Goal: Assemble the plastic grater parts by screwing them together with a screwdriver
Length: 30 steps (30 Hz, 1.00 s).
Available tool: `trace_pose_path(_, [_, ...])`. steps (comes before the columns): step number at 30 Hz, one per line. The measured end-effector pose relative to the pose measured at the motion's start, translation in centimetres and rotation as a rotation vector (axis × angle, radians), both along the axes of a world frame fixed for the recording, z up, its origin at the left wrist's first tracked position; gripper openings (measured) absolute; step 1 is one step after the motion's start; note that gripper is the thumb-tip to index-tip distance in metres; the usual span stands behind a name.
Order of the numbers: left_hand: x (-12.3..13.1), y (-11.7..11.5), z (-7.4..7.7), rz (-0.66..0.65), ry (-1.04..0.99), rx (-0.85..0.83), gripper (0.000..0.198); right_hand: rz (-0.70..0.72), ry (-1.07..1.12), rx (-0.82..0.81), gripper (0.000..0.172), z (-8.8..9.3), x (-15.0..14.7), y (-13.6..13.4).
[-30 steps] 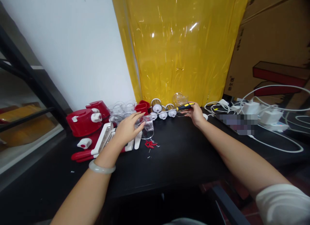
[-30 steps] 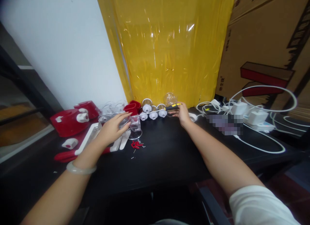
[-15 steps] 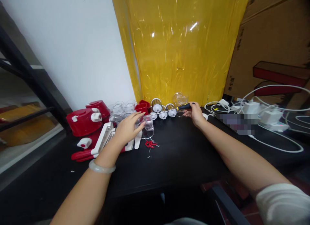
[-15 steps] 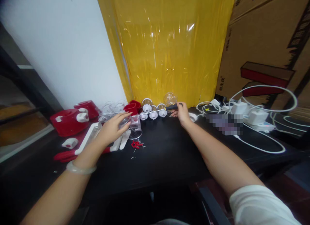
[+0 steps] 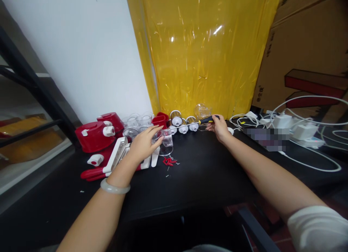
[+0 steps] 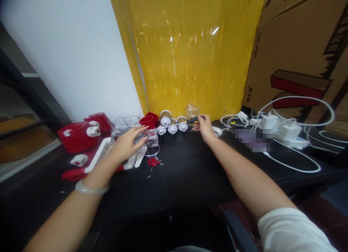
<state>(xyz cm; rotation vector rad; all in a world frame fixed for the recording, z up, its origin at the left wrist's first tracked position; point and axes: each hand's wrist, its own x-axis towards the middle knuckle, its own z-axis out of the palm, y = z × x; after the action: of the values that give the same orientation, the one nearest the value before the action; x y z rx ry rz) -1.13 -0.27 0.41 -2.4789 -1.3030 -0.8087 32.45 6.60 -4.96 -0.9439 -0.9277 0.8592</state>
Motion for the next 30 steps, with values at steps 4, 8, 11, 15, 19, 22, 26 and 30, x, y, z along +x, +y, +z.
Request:
trace_pose_path(4, [-0.04,0.05,-0.06,-0.003,-0.001,0.004,0.043,0.003,-0.011,-0.01,0.028,-0.01,0.03,-0.03])
trace_pose_path(8, [-0.03,0.06,-0.04,-0.005,-0.001,-0.001,0.044,0.013,0.023,-0.012,0.024,-0.03,0.02,0.15])
trace_pose_path(11, [-0.02,0.02,0.01,-0.001,0.0,-0.003,0.044,0.021,0.013,-0.003,0.025,-0.08,0.03,0.24])
trace_pose_path(15, [0.0,-0.05,0.04,0.002,-0.003,-0.003,0.044,0.02,-0.007,-0.007,0.028,-0.08,0.05,0.29])
trace_pose_path(19, [0.01,-0.02,-0.02,0.008,-0.004,0.003,0.044,0.019,-0.012,-0.003,0.034,-0.04,0.01,0.18])
trace_pose_path(22, [0.01,0.0,-0.06,0.009,-0.001,0.001,0.044,0.011,-0.022,-0.001,0.036,-0.02,-0.05,0.03])
trace_pose_path(26, [0.01,-0.03,-0.02,0.006,0.004,-0.004,0.043,0.014,-0.009,-0.022,0.031,0.01,-0.08,-0.1])
trace_pose_path(30, [0.04,-0.11,0.06,0.008,-0.003,-0.011,0.044,0.05,0.007,-0.008,0.029,0.07,-0.03,-0.24])
